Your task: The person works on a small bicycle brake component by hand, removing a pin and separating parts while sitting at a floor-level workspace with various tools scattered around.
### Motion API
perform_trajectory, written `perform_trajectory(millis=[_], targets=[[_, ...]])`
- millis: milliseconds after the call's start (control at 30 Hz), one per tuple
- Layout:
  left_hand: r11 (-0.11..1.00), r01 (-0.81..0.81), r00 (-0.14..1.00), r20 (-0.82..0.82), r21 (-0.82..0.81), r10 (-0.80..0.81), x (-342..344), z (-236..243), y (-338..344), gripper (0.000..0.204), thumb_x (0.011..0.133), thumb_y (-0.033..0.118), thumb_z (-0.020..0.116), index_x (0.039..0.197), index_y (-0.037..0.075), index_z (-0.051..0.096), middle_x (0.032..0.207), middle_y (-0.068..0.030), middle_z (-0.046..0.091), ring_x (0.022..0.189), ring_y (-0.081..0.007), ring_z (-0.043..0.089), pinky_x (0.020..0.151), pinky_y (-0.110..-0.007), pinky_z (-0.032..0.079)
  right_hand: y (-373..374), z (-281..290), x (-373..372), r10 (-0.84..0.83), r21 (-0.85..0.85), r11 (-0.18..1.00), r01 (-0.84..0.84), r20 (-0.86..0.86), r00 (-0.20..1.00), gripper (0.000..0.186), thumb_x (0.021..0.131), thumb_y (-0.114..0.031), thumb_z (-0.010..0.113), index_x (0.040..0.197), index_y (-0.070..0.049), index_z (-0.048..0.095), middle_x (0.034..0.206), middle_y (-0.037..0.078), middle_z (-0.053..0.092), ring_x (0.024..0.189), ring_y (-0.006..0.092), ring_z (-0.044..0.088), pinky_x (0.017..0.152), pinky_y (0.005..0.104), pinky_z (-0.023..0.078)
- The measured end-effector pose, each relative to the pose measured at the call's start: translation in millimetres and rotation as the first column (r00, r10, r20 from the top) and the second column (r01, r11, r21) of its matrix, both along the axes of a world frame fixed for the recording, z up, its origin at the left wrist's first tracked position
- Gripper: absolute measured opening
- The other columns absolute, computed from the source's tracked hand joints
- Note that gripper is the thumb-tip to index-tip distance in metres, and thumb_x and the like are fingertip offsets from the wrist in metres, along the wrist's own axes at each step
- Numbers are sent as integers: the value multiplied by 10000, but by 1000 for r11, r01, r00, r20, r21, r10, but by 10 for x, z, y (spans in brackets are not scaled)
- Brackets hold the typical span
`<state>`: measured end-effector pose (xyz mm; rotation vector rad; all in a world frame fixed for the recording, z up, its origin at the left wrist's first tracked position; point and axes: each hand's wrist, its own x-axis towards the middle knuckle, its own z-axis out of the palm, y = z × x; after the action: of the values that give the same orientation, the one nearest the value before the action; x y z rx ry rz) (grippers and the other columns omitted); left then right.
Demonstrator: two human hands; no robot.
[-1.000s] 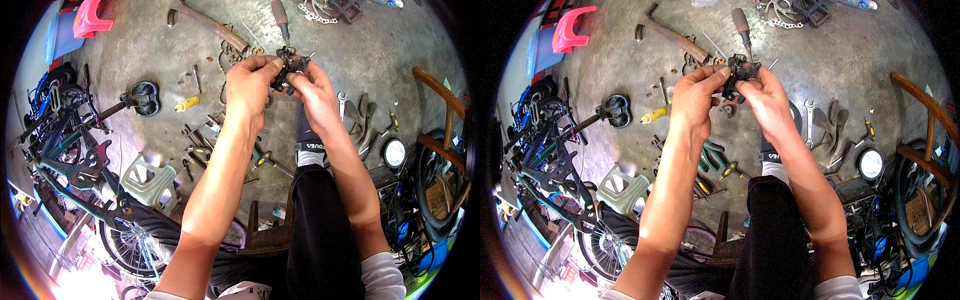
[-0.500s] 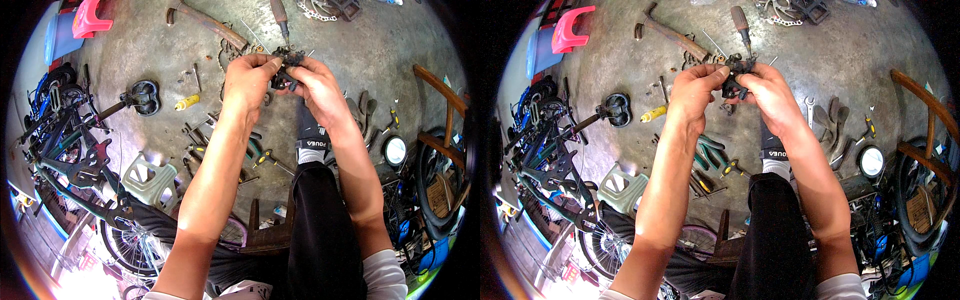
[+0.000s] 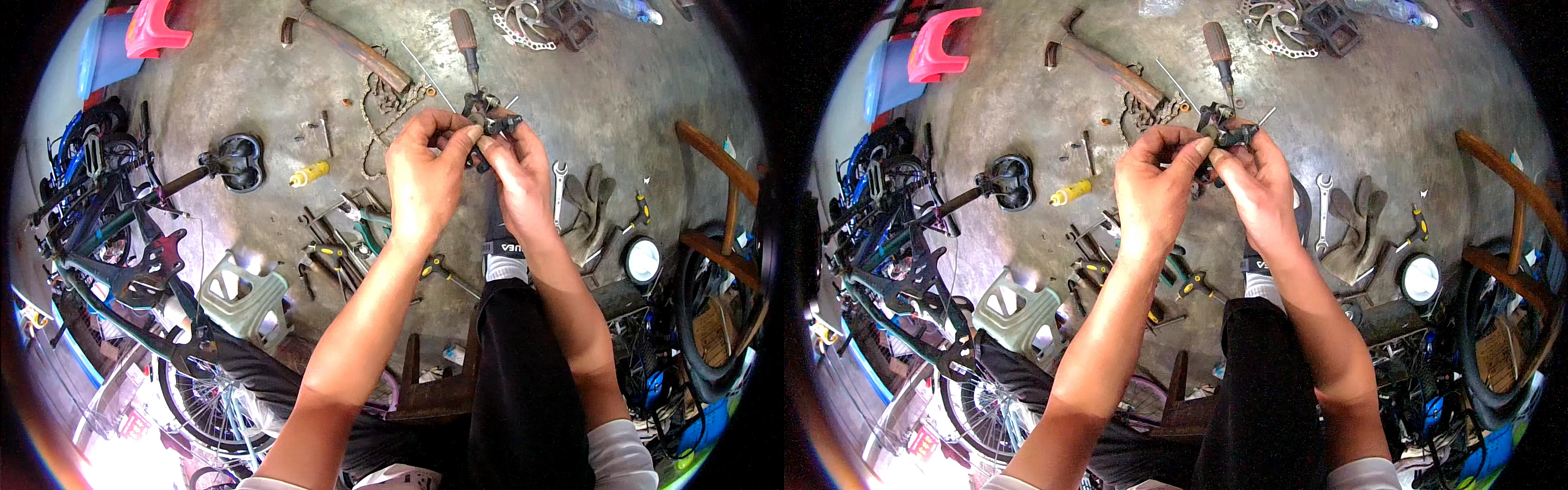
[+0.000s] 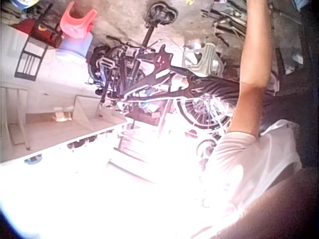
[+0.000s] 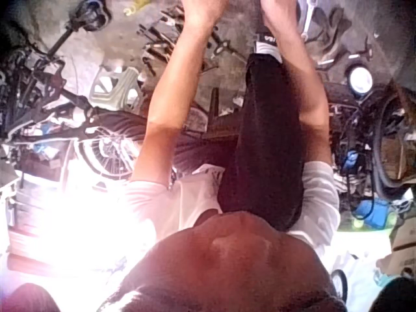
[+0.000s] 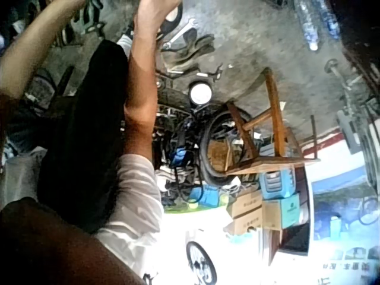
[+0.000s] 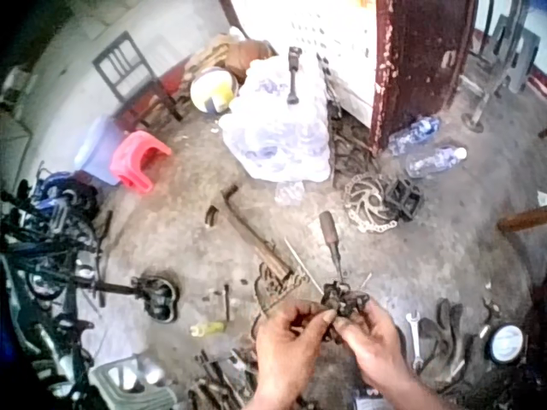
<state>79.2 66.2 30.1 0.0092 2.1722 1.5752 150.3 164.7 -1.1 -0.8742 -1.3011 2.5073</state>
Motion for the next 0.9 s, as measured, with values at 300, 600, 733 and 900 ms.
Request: perform_trajectory(millis=[300, 600, 733, 900], targets=[[994, 80, 993, 86, 69, -86, -24, -75, -116, 118, 898, 73, 724, 974, -16, 706, 847, -29, 690, 750, -75, 606, 682, -246, 506, -52, -150, 91, -1, 55, 998, 2, -24, 1000, 357, 947, -6, 605, 1287, 27, 502, 1115, 55, 635, 994, 101, 600, 860, 252, 481], [990, 82, 974, 201, 111, -103, -45, -21, -218, 143, 931, 84, 699, 1054, 11, 708, 960, -23, 693, 876, -80, 614, 770, -235, 496, -68, -147, 84, -36, -2, 999, 36, -34, 999, 369, 930, 31, 614, 1282, 22, 503, 1064, 42, 643, 922, 69, 592, 786, 222, 492], [984, 176, 938, -301, -13, -172, 7, -159, -294, 178, 940, 42, 651, 1107, 15, 707, 1007, -63, 696, 916, -133, 636, 807, -274, 510, -83, -194, 103, -20, -7, 1000, 20, -49, 999, 358, 931, 32, 612, 1273, 21, 507, 1075, 42, 644, 926, 69, 597, 794, 217, 490], [951, 232, 832, -465, -203, -303, 104, -169, -259, 298, 869, -43, 653, 1133, 72, 728, 1004, -113, 650, 898, -258, 641, 817, -346, 506, -67, -182, 98, -42, -65, 997, 37, -76, 996, 330, 941, 45, 585, 1262, 22, 510, 1116, 56, 643, 968, 84, 607, 822, 231, 497]])
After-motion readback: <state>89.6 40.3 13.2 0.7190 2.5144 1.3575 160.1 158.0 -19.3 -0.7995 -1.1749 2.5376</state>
